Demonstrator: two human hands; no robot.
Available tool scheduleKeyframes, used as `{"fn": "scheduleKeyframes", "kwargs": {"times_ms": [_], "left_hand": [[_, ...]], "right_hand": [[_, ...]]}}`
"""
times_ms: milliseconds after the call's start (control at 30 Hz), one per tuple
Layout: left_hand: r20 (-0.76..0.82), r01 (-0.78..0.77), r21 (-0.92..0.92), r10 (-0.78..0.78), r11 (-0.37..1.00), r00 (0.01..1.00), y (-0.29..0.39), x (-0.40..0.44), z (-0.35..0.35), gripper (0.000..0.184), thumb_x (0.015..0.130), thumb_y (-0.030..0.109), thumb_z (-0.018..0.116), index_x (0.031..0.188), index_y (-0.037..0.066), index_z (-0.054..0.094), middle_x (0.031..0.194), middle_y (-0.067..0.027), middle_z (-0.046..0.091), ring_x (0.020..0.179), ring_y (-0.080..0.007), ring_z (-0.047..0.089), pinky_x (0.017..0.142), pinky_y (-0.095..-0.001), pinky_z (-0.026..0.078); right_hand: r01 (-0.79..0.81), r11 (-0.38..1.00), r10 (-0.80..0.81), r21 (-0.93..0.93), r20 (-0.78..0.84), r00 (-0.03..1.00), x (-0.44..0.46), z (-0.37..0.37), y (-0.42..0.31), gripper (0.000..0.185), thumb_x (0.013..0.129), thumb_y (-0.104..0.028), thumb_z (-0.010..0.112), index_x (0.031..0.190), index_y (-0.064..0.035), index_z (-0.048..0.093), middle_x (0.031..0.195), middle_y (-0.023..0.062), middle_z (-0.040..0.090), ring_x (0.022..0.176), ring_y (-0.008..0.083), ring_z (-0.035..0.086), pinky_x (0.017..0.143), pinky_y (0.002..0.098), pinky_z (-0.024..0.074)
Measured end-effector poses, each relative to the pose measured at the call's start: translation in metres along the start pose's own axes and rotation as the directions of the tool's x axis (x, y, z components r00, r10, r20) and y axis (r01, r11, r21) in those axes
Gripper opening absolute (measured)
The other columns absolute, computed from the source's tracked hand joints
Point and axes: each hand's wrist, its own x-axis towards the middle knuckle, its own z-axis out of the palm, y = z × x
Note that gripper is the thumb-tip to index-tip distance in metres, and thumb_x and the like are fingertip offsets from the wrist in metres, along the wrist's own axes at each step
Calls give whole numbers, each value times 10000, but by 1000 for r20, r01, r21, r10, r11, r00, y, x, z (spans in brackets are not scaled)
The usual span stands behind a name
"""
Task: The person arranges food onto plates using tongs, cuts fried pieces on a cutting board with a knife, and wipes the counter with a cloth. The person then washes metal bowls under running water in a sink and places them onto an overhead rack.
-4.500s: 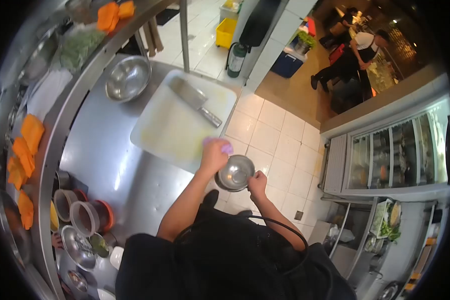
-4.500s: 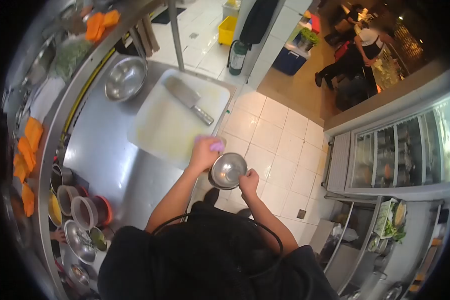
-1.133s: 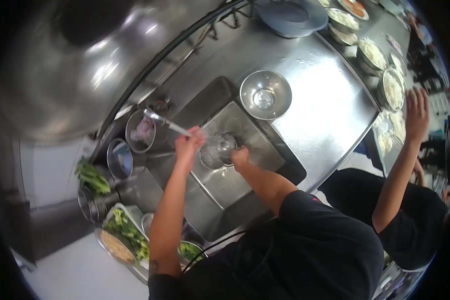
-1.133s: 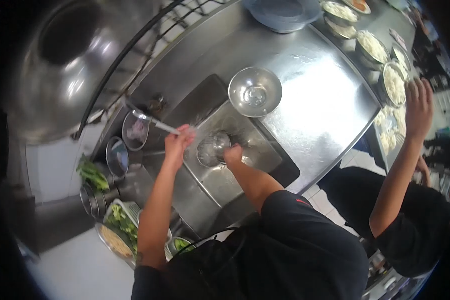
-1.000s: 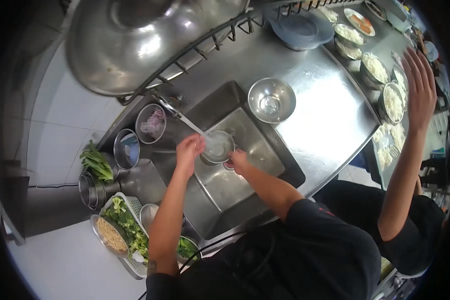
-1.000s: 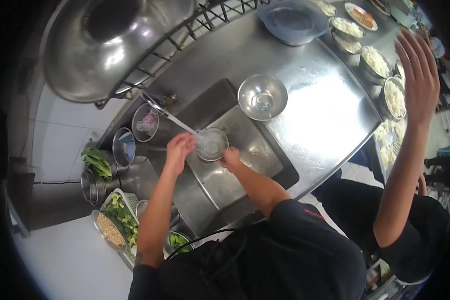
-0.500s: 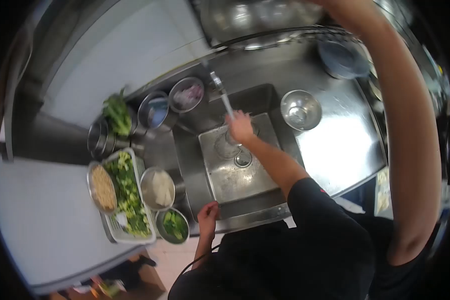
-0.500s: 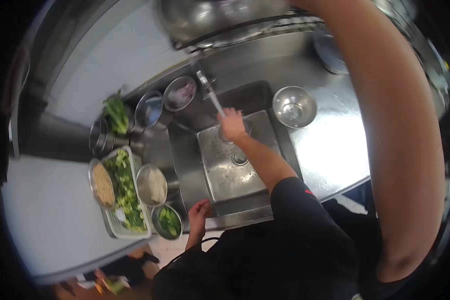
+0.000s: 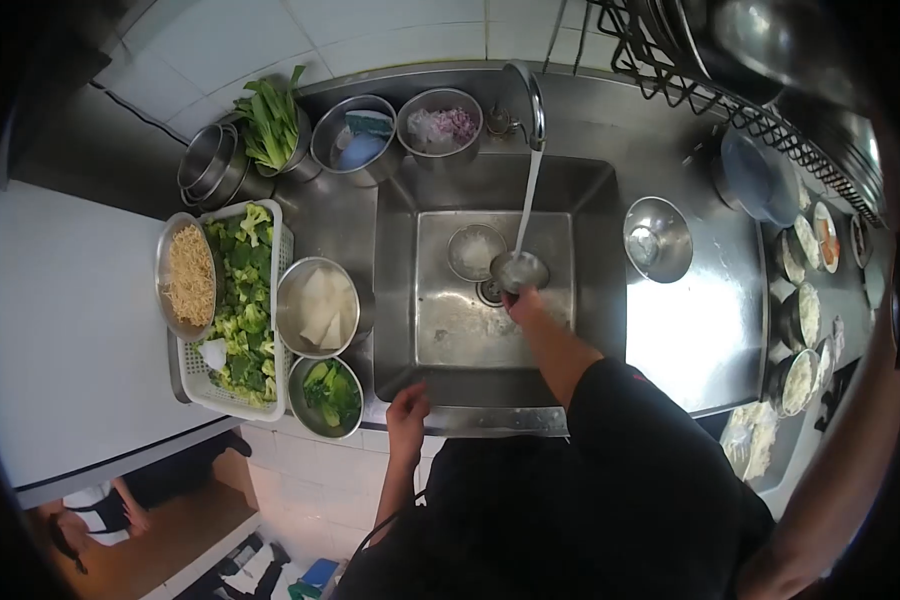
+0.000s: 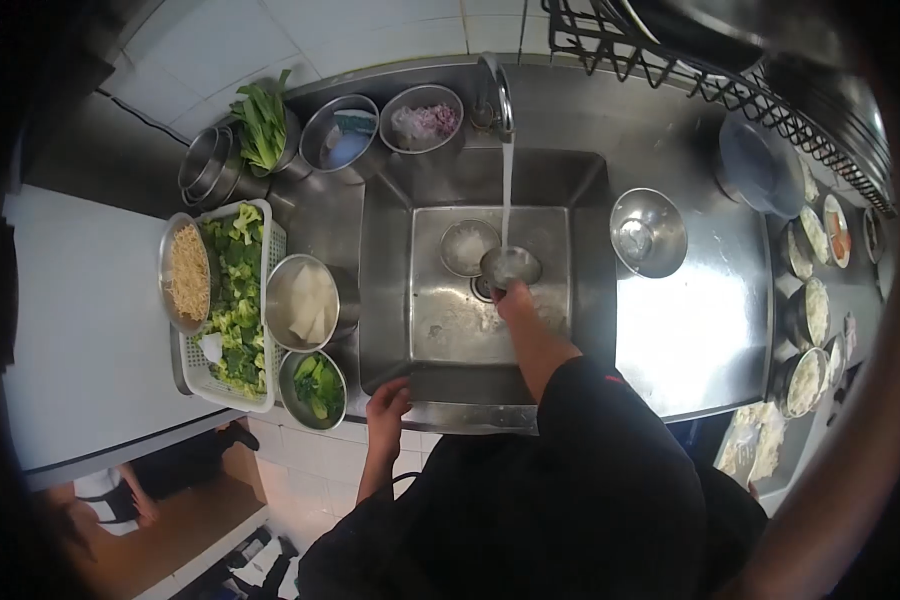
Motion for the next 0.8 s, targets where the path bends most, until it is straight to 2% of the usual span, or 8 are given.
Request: {"fn": "scheduleKeyframes", "kwargs": {"times_ms": [100,167,200,300,467,667,733,800], "left_hand": [[95,8,-8,-7,1000,995,2,17,3,280,907,92,638,1178,24,658,951,-18,658,805,-83,545,722,-248,452],[171,-6,52,-3,999,985,15,28,13,277,913,99,636,1182,37,659,963,-15,658,822,-87,560,730,-247,457],[178,4,60,-14,998,984,27,36,22,275,917,104,634,1186,50,656,988,-14,656,846,-93,576,741,-247,463],[249,-24,52,10,998,968,61,67,61,263,922,124,640,1179,69,657,1032,-16,655,893,-109,606,760,-251,476],[353,53,32,-61,998,934,61,130,130,437,928,208,662,1332,117,521,1118,-43,601,991,-162,597,824,-319,500],[286,1,-27,7,1000,958,62,190,182,182,851,86,627,990,49,517,918,-66,553,819,-182,587,633,-343,524],[165,54,-125,-33,991,986,66,199,189,143,816,56,637,895,40,519,827,-63,534,727,-174,567,562,-335,509],[157,115,-158,-90,981,983,79,198,190,141,777,25,637,829,41,507,798,-62,521,678,-178,545,539,-329,493]], "right_hand": [[-16,997,-3,73,249,969,-3,36,-17,226,889,-99,561,1102,-23,577,1012,135,635,889,285,651,695,401,597],[323,943,-302,-80,204,931,-63,68,-30,176,861,-74,582,1022,-4,590,905,125,636,766,250,655,622,343,575],[333,942,-317,-50,198,928,-75,71,-33,176,861,-74,582,1022,-4,590,905,125,636,766,250,655,622,343,575],[709,687,-645,-159,317,696,-99,58,-32,56,844,-54,599,882,-16,612,739,61,614,606,156,602,513,309,507],[712,612,-523,-345,498,691,-186,4,-40,113,840,-58,608,937,-19,651,774,41,651,627,129,612,524,279,508],[504,649,-240,-570,475,847,-205,-2,-83,147,867,-138,673,977,-44,652,780,27,646,630,128,602,545,269,502],[632,550,-445,-546,448,775,-197,5,-95,182,880,-194,698,981,-53,645,788,22,648,679,111,602,580,277,502],[844,271,-667,-463,542,511,-172,30,-101,172,884,-197,700,950,-48,646,781,22,646,720,100,597,622,283,495]]}}
